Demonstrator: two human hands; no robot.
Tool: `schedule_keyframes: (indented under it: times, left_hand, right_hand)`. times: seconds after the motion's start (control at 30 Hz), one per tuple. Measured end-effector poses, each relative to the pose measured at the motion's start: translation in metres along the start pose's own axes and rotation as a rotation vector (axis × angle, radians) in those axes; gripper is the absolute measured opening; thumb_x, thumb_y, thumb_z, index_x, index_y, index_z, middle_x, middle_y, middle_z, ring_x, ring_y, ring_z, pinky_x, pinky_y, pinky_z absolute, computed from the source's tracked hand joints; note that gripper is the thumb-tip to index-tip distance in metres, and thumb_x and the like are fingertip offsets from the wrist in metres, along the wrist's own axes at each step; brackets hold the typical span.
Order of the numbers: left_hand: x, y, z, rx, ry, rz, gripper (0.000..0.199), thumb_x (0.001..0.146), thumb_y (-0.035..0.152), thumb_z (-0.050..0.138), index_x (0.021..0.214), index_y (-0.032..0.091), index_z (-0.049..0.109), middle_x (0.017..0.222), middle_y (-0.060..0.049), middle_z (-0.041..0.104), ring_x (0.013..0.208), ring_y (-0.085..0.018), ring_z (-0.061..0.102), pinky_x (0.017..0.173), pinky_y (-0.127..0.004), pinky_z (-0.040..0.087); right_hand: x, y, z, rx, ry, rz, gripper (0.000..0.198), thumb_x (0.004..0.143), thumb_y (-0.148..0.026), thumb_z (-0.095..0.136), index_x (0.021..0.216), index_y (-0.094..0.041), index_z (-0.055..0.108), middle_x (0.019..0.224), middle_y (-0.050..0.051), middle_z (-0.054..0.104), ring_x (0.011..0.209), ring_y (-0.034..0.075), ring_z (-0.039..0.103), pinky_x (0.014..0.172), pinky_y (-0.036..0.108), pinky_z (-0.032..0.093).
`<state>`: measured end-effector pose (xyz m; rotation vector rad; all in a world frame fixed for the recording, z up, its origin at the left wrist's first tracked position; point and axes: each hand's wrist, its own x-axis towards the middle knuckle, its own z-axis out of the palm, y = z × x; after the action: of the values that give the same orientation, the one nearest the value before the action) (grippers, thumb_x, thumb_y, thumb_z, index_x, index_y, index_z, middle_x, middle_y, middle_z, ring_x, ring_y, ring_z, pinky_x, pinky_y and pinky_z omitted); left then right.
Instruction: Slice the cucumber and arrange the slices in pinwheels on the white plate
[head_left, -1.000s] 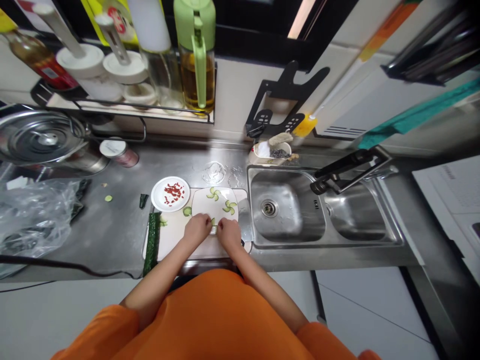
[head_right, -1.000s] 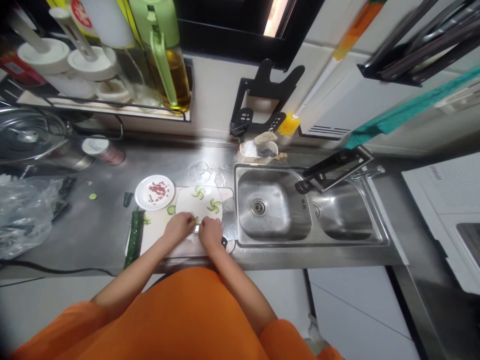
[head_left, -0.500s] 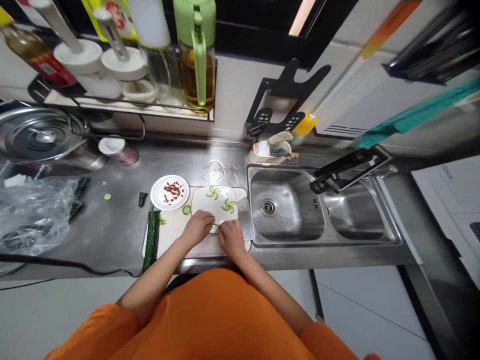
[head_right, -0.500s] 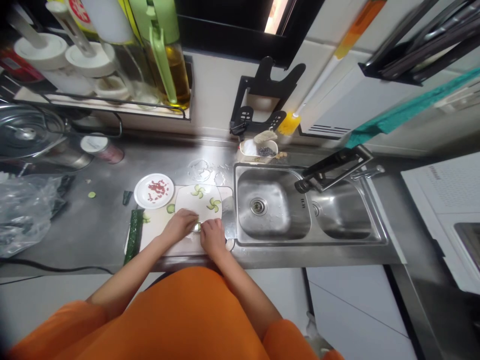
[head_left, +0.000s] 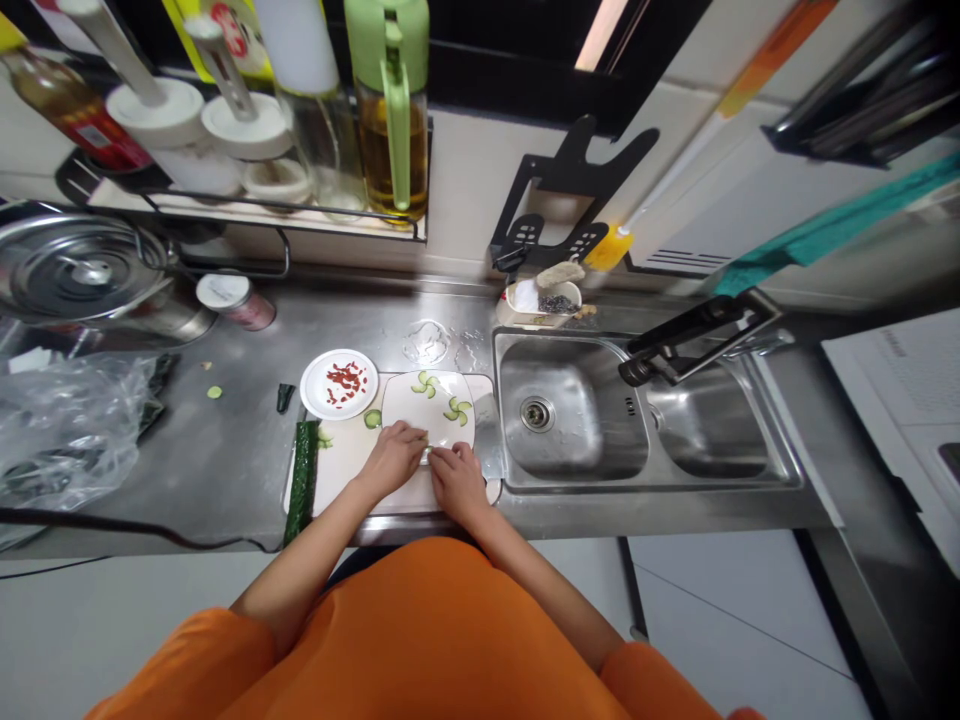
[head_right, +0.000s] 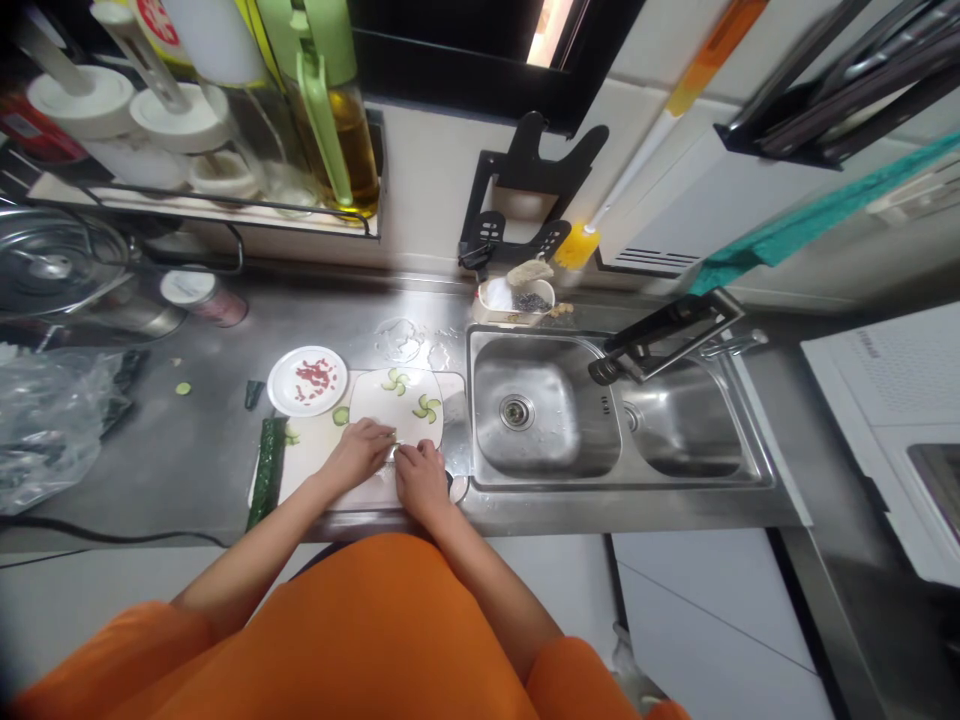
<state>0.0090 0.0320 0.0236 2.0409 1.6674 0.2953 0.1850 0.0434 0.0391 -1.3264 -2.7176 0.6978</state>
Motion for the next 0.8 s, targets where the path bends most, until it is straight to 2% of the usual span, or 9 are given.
schedule_keyframes:
  times: [0.43,0.57,0.67,0.73,0.8]
  left_hand:
    - [0.0,0.002,0.001,-0.01,0.002,-0.022,0.025,0.087,0.024,0.047,0.101,0.023,0.068,0.117,-0.009,0.062,0.102,-0.024,0.047,0.086,-0.042,0.038]
    - [-0.003,-0.003,0.001,-0.07,0.081,-0.042,0.026,0.087,0.025,0.047,0.104,0.024,0.067,0.116,-0.007,0.063,0.103,-0.023,0.05,0.09,-0.04,0.039]
    - [-0.01,-0.012,-0.004,-0.132,0.242,-0.179,0.028,0.088,0.024,0.044,0.104,0.02,0.066,0.11,-0.008,0.065,0.103,-0.021,0.054,0.094,-0.036,0.04]
    - [-0.017,-0.02,-0.011,-0.151,0.356,-0.356,0.029,0.087,0.025,0.042,0.103,0.018,0.066,0.104,-0.009,0.066,0.099,-0.02,0.057,0.092,-0.032,0.042]
    - [-0.023,-0.027,-0.017,-0.137,0.406,-0.54,0.03,0.085,0.028,0.044,0.103,0.017,0.066,0.098,-0.009,0.067,0.092,-0.02,0.059,0.087,-0.031,0.044]
  right_hand:
    - [0.001,0.0,0.001,-0.003,0.004,-0.004,0.024,0.091,-0.024,0.046,0.108,-0.023,0.062,0.114,0.006,0.062,0.102,0.024,0.04,0.077,0.035,0.033]
    - [0.0,0.001,0.001,0.004,0.025,-0.003,0.024,0.09,-0.024,0.047,0.109,-0.025,0.063,0.115,0.006,0.062,0.103,0.024,0.04,0.079,0.035,0.033]
    - [-0.001,0.004,0.001,0.012,0.039,0.016,0.026,0.09,-0.024,0.046,0.11,-0.025,0.063,0.117,0.006,0.061,0.105,0.025,0.039,0.079,0.035,0.034]
    - [-0.001,0.006,0.002,0.019,0.045,0.028,0.028,0.09,-0.023,0.046,0.111,-0.025,0.063,0.119,0.006,0.061,0.106,0.025,0.039,0.079,0.035,0.034]
    - [-0.001,0.008,0.002,0.026,0.048,0.034,0.029,0.089,-0.023,0.046,0.112,-0.025,0.063,0.119,0.006,0.06,0.107,0.025,0.039,0.079,0.035,0.034]
